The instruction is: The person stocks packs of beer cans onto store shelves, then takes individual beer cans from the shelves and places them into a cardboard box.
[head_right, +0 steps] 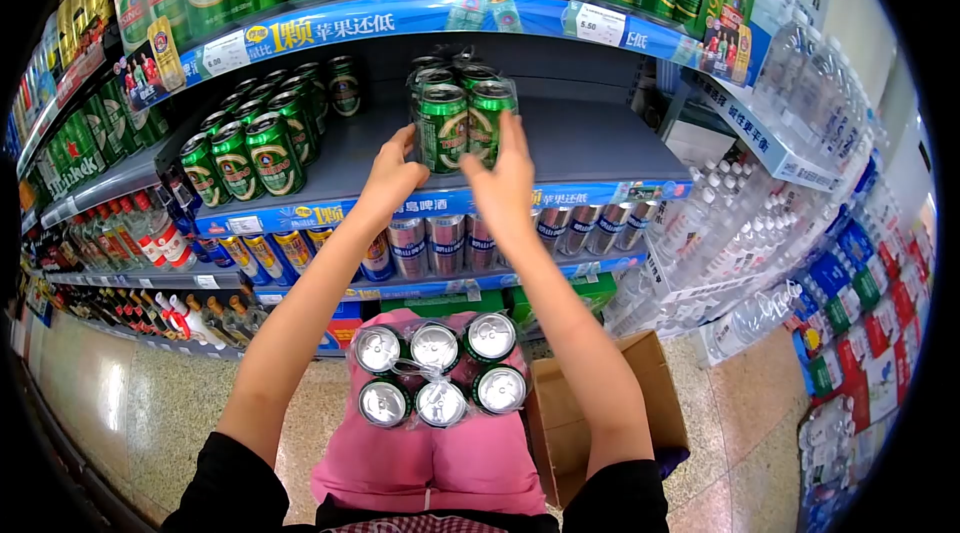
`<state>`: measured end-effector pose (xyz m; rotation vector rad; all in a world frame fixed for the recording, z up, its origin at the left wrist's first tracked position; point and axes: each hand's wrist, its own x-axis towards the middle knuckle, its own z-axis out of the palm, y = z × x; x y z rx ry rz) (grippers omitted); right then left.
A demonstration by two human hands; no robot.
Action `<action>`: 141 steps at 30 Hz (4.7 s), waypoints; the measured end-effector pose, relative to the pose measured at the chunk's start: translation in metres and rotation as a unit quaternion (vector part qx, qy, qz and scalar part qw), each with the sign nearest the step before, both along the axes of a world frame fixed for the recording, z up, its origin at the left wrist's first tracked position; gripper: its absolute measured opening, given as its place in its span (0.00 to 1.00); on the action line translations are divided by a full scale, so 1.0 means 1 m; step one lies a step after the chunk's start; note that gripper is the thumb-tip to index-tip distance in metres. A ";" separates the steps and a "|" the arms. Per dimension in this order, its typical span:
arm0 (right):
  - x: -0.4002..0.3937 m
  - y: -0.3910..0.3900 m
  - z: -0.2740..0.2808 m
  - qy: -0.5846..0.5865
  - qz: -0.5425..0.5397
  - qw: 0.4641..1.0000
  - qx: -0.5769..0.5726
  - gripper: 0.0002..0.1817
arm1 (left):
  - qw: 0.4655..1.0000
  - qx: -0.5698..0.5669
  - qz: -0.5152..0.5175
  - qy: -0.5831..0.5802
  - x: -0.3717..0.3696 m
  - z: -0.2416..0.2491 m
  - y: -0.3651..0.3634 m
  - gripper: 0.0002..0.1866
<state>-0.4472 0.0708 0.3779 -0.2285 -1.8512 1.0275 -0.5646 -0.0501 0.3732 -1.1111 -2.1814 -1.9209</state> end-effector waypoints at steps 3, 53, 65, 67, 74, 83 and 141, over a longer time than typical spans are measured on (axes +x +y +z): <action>-0.007 -0.031 -0.005 0.005 0.081 0.997 -0.015 0.42 | 1.000 -0.015 0.008 0.026 0.004 0.001 0.004 0.34; 0.008 0.023 0.022 -0.089 0.164 0.958 -0.216 0.53 | 0.986 -0.001 -0.050 -0.162 -0.109 0.033 0.028 0.32; -0.006 0.047 0.022 -0.111 0.241 0.948 -0.175 0.45 | 0.988 -0.078 0.056 -0.124 -0.043 0.038 -0.053 0.43; -0.006 0.039 0.025 -0.113 0.246 0.946 -0.176 0.44 | 0.986 -0.097 0.069 -0.119 -0.027 0.046 -0.068 0.44; -0.007 0.020 0.031 -0.142 0.252 0.944 -0.159 0.40 | 0.985 -0.123 0.089 -0.081 -0.021 0.032 -0.101 0.44; -0.004 0.005 0.034 -0.157 0.246 0.945 -0.150 0.40 | 0.991 -0.054 0.077 -0.097 -0.005 0.028 -0.118 0.45; 0.278 -0.116 -0.169 -0.117 0.126 0.952 -0.253 0.34 | 0.995 -0.090 -0.018 -0.038 0.241 -0.148 -0.226 0.62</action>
